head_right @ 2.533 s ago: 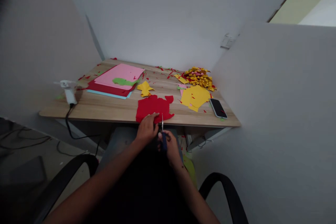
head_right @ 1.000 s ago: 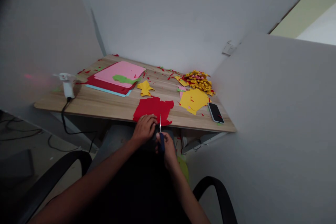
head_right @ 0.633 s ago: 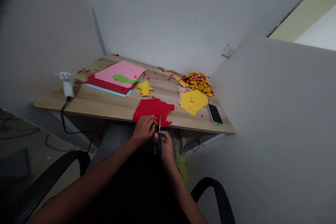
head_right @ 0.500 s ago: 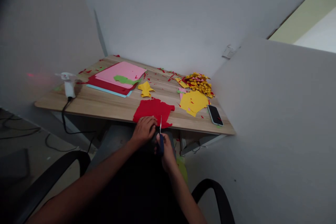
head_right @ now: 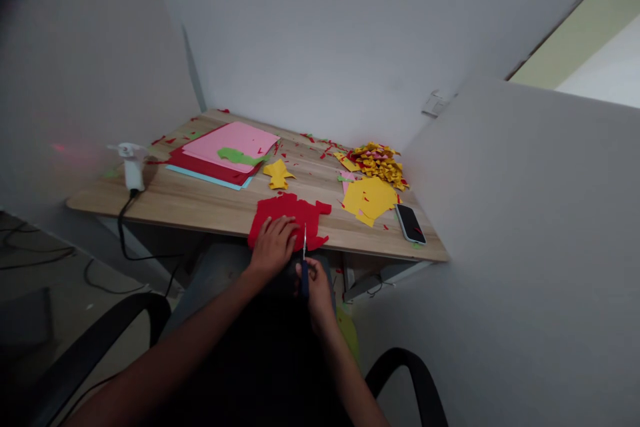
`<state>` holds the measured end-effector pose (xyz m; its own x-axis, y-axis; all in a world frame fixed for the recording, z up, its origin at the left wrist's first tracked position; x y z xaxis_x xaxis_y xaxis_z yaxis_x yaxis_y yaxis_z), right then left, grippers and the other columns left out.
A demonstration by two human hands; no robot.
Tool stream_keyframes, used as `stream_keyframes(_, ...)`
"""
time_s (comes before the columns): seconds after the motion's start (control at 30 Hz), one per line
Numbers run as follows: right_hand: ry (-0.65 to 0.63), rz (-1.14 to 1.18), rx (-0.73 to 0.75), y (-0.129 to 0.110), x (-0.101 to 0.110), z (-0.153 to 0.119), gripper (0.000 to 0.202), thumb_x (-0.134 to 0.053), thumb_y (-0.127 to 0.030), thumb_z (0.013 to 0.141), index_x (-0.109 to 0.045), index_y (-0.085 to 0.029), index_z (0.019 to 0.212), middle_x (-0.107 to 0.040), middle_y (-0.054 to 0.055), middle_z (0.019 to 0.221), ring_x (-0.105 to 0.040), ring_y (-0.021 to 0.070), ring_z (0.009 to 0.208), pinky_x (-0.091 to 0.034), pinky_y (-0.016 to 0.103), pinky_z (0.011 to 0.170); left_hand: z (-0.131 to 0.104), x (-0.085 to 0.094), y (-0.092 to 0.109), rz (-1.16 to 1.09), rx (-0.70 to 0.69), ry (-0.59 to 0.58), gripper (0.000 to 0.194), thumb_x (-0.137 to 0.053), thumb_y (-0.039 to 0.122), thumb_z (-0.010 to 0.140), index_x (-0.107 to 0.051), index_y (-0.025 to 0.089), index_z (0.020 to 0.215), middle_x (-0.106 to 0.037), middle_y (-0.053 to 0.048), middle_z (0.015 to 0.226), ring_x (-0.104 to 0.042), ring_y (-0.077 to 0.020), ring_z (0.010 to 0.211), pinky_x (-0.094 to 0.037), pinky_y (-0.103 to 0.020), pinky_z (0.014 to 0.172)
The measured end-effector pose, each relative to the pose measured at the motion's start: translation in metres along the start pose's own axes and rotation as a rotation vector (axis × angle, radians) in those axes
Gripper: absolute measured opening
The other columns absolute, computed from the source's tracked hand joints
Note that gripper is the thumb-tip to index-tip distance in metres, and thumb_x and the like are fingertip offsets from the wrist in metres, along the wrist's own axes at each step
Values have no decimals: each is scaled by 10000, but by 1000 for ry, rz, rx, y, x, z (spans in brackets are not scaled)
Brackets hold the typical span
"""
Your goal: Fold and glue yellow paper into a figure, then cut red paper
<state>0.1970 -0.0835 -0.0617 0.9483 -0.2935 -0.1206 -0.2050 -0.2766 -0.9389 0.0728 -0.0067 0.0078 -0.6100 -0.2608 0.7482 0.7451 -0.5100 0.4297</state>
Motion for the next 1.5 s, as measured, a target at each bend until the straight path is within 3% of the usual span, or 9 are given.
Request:
stream_keyframes(0.3, -65, -11, 10, -12, -4, -5, 595, -817, -628, 598, -628, -185, 946, -640, -19, 722, -563, 98, 503, -460, 225, 433, -3, -11, -9, 22, -6, -49, 362, -463, 261, 957, -634, 182, 1266, -611, -81, 1392, -506, -278, 1350, -355, -497, 1150)
stream_keyframes(0.67, 17, -98, 81, -20, -3, 8, 722, -840, -625, 527, -649, -151, 1037, -589, -56, 633, -492, 83, 402, -401, 221, 353, -4, -10, -10, 21, -9, -39, 349, -492, 233, 941, -632, 184, 1257, -610, -83, 1393, -503, -275, 1355, -368, -487, 1136)
stream_keyframes(0.9, -21, -104, 68, -16, -3, 0, 604, -794, -651, 594, -592, -193, 930, -586, -58, 701, -531, 72, 480, -428, 191, 412, -6, -4, -11, -7, -26, -6, 292, -488, 232, 952, -677, 210, 1173, -666, -51, 1319, -575, -263, 1253, -425, -468, 1038)
stream_keyframes(1.07, -14, -113, 72, -19, -7, 10, 608, -782, -672, 594, -576, -189, 899, -555, -66, 647, -489, 66, 420, -386, 188, 365, -7, -1, -13, -16, -42, 14, 271, -506, 209, 936, -716, 238, 1105, -703, -36, 1253, -611, -265, 1138, -443, -467, 936)
stream_keyframes(1.5, 32, -151, 111, -19, -6, 10, 659, -792, -695, 539, -588, -189, 907, -526, -85, 574, -461, 71, 394, -379, 196, 346, -8, -3, -11, -18, -29, 22, 307, -522, 214, 914, -710, 262, 1152, -684, -43, 1285, -582, -282, 1119, -431, -494, 920)
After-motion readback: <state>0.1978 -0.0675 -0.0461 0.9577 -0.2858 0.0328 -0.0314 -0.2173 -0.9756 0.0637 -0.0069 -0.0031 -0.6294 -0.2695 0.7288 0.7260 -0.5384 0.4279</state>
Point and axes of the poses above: each hand's wrist, its own z-axis towards the middle knuckle, its own x-axis out of the back of the hand, y = z × x, the point moved 7 cm from there along z, towards the middle knuckle
